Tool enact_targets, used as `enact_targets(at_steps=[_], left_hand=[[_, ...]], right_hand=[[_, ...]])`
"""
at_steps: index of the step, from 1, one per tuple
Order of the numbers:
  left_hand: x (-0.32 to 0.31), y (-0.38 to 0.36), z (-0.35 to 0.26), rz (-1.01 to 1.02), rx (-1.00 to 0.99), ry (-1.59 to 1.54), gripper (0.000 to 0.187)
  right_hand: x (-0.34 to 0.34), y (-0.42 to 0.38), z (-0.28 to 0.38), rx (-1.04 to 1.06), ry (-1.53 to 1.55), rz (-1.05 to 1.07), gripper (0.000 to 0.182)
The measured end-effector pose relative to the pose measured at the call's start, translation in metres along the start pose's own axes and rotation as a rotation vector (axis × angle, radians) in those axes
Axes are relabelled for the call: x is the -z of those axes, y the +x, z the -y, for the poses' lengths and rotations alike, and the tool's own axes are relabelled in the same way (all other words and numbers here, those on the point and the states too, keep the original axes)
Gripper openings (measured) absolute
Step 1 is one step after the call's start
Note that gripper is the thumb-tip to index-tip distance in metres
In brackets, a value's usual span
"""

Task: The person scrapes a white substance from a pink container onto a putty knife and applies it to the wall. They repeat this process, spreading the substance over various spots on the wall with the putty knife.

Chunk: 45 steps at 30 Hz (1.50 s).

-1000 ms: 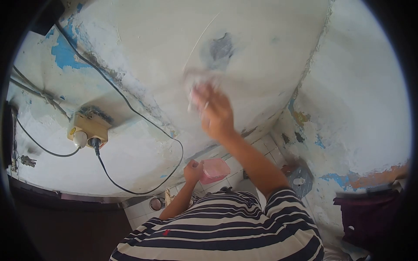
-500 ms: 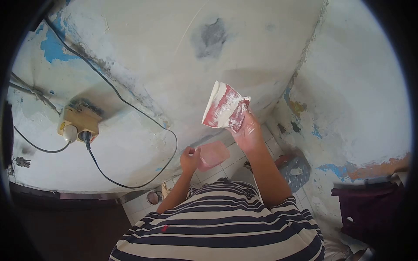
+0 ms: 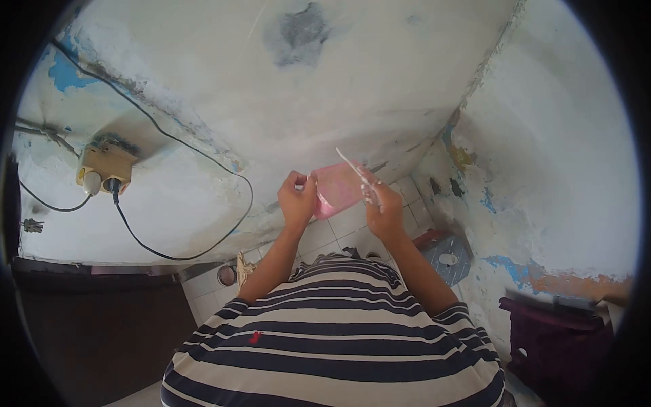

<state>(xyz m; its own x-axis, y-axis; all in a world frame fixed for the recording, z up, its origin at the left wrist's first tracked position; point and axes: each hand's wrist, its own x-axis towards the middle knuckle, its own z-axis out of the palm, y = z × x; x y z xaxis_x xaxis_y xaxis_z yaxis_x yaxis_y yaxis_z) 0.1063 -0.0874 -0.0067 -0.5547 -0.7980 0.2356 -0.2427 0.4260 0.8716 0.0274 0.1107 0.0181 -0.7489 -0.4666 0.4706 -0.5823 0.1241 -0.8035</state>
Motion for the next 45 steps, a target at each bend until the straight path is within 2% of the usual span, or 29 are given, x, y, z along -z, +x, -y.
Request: enact_targets(at_steps=[2,3,5,8,12,14,17,21,23,27,29,33,35,36,38,39,41,45], left_hand=[[-0.01,0.0,-0.022,-0.042,-0.038,-0.031,0.029],[-0.015,-0.001,-0.032,-0.034,-0.034,-0.028,0.029],[-0.024,-0.004,-0.048,-0.09,-0.103,-0.033,0.027],[-0.035,-0.009,-0.062,-0.135,-0.059,-0.05,0.026],[-0.055,-0.021,-0.069,-0.147,-0.043,-0.056,0.025],[-0.067,-0.03,-0.065,-0.155,-0.043,-0.088,0.026],[-0.076,-0.037,-0.07,-0.17,-0.012,-0.078,0.027],[-0.083,-0.037,-0.067,-0.214,-0.027,-0.067,0.026],[-0.084,-0.038,-0.07,-0.205,-0.019,-0.092,0.024],[-0.084,-0.044,-0.074,-0.189,-0.028,-0.184,0.022],[-0.086,-0.046,-0.07,-0.19,-0.124,-0.172,0.02],[-0.086,-0.053,-0.07,-0.204,-0.257,-0.117,0.019],[-0.085,-0.056,-0.078,-0.16,-0.322,-0.065,0.02],[-0.085,-0.058,-0.084,-0.155,-0.322,-0.067,0.02],[-0.086,-0.059,-0.093,-0.151,-0.383,-0.062,0.021],[-0.087,-0.059,-0.094,-0.155,-0.383,-0.061,0.021],[-0.087,-0.059,-0.094,-0.139,-0.414,-0.049,0.019],[-0.091,-0.06,-0.092,-0.162,-0.386,-0.01,0.023]], right_hand=[[-0.001,-0.007,-0.005,0.109,-0.019,-0.035,0.037],[0.001,-0.009,-0.004,0.1,-0.02,-0.037,0.037],[0.012,-0.014,0.0,0.175,-0.101,0.034,0.038],[0.034,-0.015,0.004,0.246,-0.207,0.139,0.043],[0.062,-0.022,-0.009,0.206,-0.202,0.221,0.038],[0.078,-0.024,-0.015,0.224,-0.203,0.254,0.045],[0.1,-0.031,-0.023,0.21,-0.236,0.283,0.045],[0.131,-0.032,-0.026,0.209,-0.27,0.292,0.046],[0.145,-0.035,-0.033,0.169,-0.312,0.282,0.037],[0.173,-0.027,-0.037,0.119,-0.337,0.285,0.039],[0.184,-0.023,-0.045,-0.027,-0.217,0.259,0.038],[0.194,0.013,-0.047,-0.021,-0.243,0.144,0.031],[0.192,0.041,-0.051,0.164,-0.395,0.211,0.026],[0.189,0.051,-0.057,0.16,-0.398,0.209,0.026],[0.18,0.066,-0.069,0.218,-0.52,0.414,0.029],[0.175,0.069,-0.069,0.221,-0.519,0.415,0.029],[0.166,0.075,-0.07,0.147,-0.534,0.589,0.023],[0.155,0.074,-0.07,0.061,-0.477,0.658,0.017]])
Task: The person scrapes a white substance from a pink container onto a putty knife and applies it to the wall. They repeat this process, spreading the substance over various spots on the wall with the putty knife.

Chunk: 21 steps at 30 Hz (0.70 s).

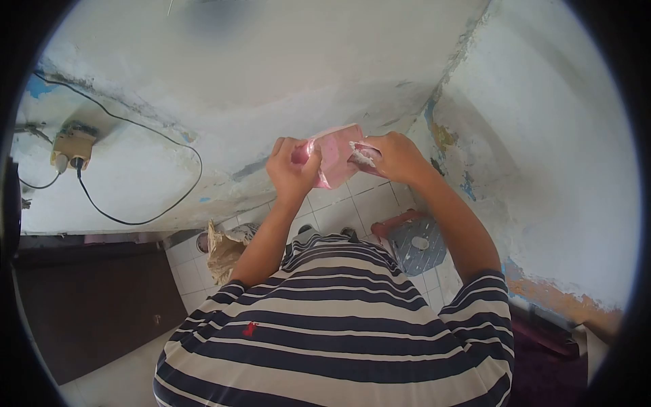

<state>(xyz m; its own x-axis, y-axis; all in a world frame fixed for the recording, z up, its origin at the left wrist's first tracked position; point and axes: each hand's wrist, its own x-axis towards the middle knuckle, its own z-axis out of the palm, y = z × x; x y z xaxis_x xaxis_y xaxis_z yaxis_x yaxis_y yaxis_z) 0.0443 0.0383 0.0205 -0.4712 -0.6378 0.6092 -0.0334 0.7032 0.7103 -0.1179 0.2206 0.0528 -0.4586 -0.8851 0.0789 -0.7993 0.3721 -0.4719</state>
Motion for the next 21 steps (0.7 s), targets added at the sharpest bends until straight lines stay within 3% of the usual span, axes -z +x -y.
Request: enact_targets(at_steps=[6,8,9,11,12,14,21], left_hand=[[-0.014,-0.005,0.001,0.203,0.139,0.124,0.024],[-0.021,-0.009,0.004,0.276,0.185,0.196,0.028],[-0.023,-0.012,0.006,0.284,0.185,0.197,0.028],[-0.025,-0.014,0.01,0.356,0.194,0.235,0.03],[-0.026,-0.015,0.011,0.36,0.193,0.236,0.03],[-0.024,-0.018,0.012,0.396,0.203,0.272,0.031],[-0.001,-0.023,0.035,0.316,0.227,0.23,0.032]], right_hand=[[-0.022,0.021,-0.027,0.074,0.401,0.192,0.016],[-0.019,0.029,-0.035,-0.119,0.518,0.504,0.018],[-0.025,0.028,-0.043,-0.124,0.524,0.502,0.018],[-0.042,0.024,-0.064,-0.243,0.843,0.567,0.02],[-0.045,0.02,-0.067,-0.244,0.846,0.566,0.02],[-0.053,0.009,-0.071,-0.463,1.135,0.514,0.026],[-0.089,-0.024,-0.075,-0.602,1.583,0.234,0.036]])
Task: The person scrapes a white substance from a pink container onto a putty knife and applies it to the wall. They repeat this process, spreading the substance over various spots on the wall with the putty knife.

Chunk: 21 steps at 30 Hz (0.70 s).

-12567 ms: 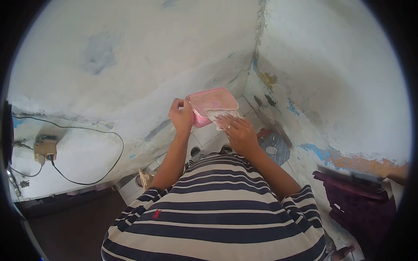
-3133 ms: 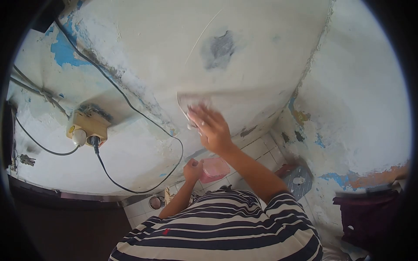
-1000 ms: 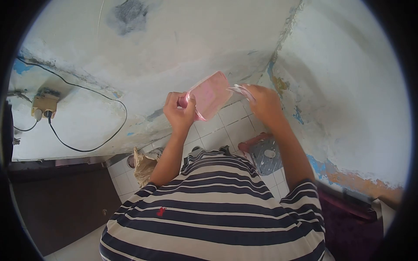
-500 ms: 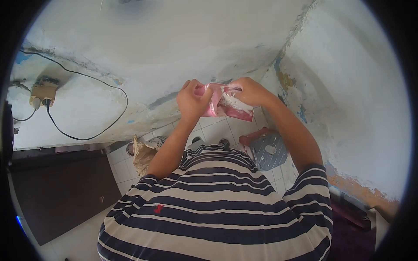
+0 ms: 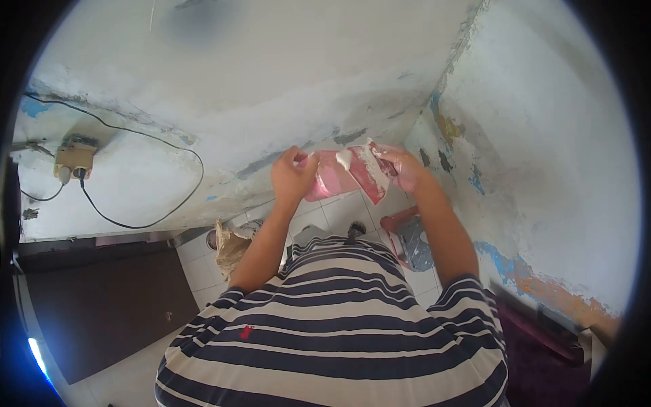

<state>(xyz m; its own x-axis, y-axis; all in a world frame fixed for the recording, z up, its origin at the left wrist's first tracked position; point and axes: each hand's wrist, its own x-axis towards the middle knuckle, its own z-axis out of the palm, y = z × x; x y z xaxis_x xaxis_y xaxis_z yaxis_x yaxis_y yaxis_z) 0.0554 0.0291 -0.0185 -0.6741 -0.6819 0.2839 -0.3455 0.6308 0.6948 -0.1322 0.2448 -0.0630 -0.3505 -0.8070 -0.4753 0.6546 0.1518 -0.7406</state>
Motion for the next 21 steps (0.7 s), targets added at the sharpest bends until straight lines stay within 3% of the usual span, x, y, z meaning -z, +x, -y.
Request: enact_targets(at_steps=[2,3,6,10,12,15,16,18,19,20,21], left_hand=[[0.006,-0.003,0.011,-0.024,0.078,0.016,0.033],[0.008,-0.004,0.02,-0.042,0.066,0.011,0.033],[0.014,-0.011,0.048,-0.051,0.113,0.01,0.034],[0.026,-0.02,0.078,-0.036,0.195,-0.02,0.035],[0.034,-0.021,0.092,-0.042,0.209,-0.023,0.035],[0.048,-0.02,0.111,-0.044,0.239,0.028,0.036],[0.054,-0.019,0.117,-0.032,0.245,0.012,0.036],[0.063,-0.017,0.13,-0.019,0.241,-0.008,0.036],[0.068,-0.015,0.135,-0.002,0.257,-0.002,0.036],[0.071,-0.013,0.141,0.016,0.272,0.003,0.036],[0.075,-0.011,0.145,0.016,0.26,-0.003,0.036]], right_hand=[[-0.005,0.0,-0.015,0.126,0.481,0.104,0.035],[-0.007,0.003,-0.02,0.103,0.565,0.111,0.034],[-0.064,0.004,-0.012,0.195,0.697,0.056,0.033],[-0.129,0.014,0.02,0.434,0.721,0.348,0.042],[-0.173,0.009,0.049,0.58,0.633,0.257,0.046],[-0.231,0.008,0.083,0.99,0.418,-0.162,0.042],[-0.244,0.012,0.094,1.003,0.412,-0.154,0.042],[-0.267,0.018,0.114,1.235,-0.124,-0.53,0.037],[-0.286,0.019,0.124,1.33,-0.291,-0.679,0.038],[-0.296,0.032,0.134,1.34,-0.292,-0.686,0.038],[-0.302,0.049,0.144,1.584,-0.486,-0.85,0.046]])
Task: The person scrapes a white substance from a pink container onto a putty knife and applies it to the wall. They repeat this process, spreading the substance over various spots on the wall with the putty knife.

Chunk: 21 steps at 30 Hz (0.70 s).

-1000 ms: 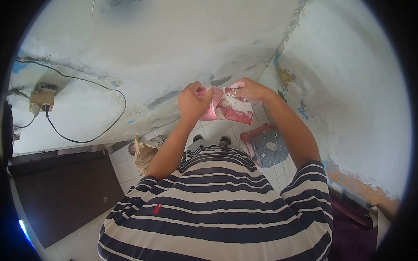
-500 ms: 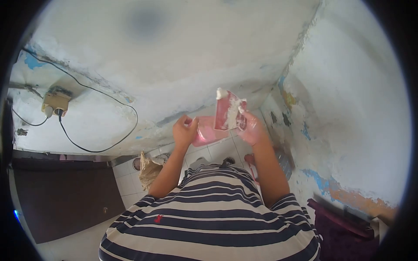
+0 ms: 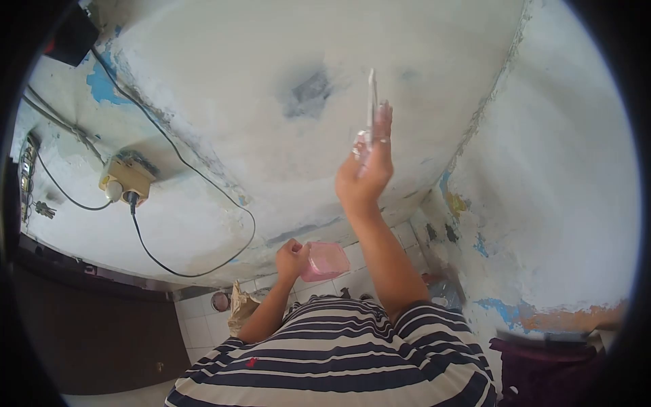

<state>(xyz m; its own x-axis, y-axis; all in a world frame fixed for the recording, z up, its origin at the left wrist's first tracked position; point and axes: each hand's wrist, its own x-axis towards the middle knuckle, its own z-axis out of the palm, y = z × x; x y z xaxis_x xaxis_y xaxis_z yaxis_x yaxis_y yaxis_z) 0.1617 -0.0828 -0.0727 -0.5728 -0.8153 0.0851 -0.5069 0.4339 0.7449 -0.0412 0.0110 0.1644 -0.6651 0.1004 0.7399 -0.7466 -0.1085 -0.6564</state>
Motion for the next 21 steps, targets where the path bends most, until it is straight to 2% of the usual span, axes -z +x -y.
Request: enact_targets(at_steps=[1,5,7,9,11,13,15,16,18,19,21], left_hand=[[0.004,0.002,0.004,0.029,0.004,0.002,0.036],[0.019,0.003,0.023,0.091,-0.003,0.013,0.037],[0.023,0.002,0.043,0.095,-0.032,0.031,0.036],[0.027,0.005,0.057,0.078,-0.095,0.055,0.036],[0.032,0.002,0.068,0.1,-0.058,0.033,0.035],[0.037,-0.002,0.082,0.131,0.06,0.039,0.034],[0.041,-0.007,0.093,0.139,0.031,0.05,0.034],[0.043,-0.005,0.097,0.129,0.003,0.056,0.034],[0.05,-0.003,0.104,0.131,0.011,0.047,0.035],[0.053,-0.004,0.107,0.134,0.027,0.039,0.036],[0.057,-0.001,0.112,0.151,0.062,0.053,0.035]], right_hand=[[-0.017,0.003,-0.006,0.291,-0.168,-0.083,0.056],[-0.076,-0.019,-0.034,0.438,-0.371,0.049,0.062],[-0.099,-0.04,-0.049,0.386,-0.367,0.172,0.062],[-0.106,-0.054,-0.057,0.443,-0.431,0.139,0.062],[-0.104,-0.078,-0.055,0.384,-0.395,0.209,0.061],[-0.094,-0.101,-0.052,0.39,-0.399,0.23,0.06],[-0.077,-0.112,-0.051,0.379,-0.326,0.272,0.059],[-0.069,-0.106,-0.047,0.367,-0.278,0.205,0.06],[-0.057,-0.093,-0.041,-0.027,0.067,0.043,0.061],[-0.061,-0.073,-0.026,-0.031,0.064,0.039,0.061],[-0.075,-0.022,-0.004,0.049,-0.039,-0.176,0.06]])
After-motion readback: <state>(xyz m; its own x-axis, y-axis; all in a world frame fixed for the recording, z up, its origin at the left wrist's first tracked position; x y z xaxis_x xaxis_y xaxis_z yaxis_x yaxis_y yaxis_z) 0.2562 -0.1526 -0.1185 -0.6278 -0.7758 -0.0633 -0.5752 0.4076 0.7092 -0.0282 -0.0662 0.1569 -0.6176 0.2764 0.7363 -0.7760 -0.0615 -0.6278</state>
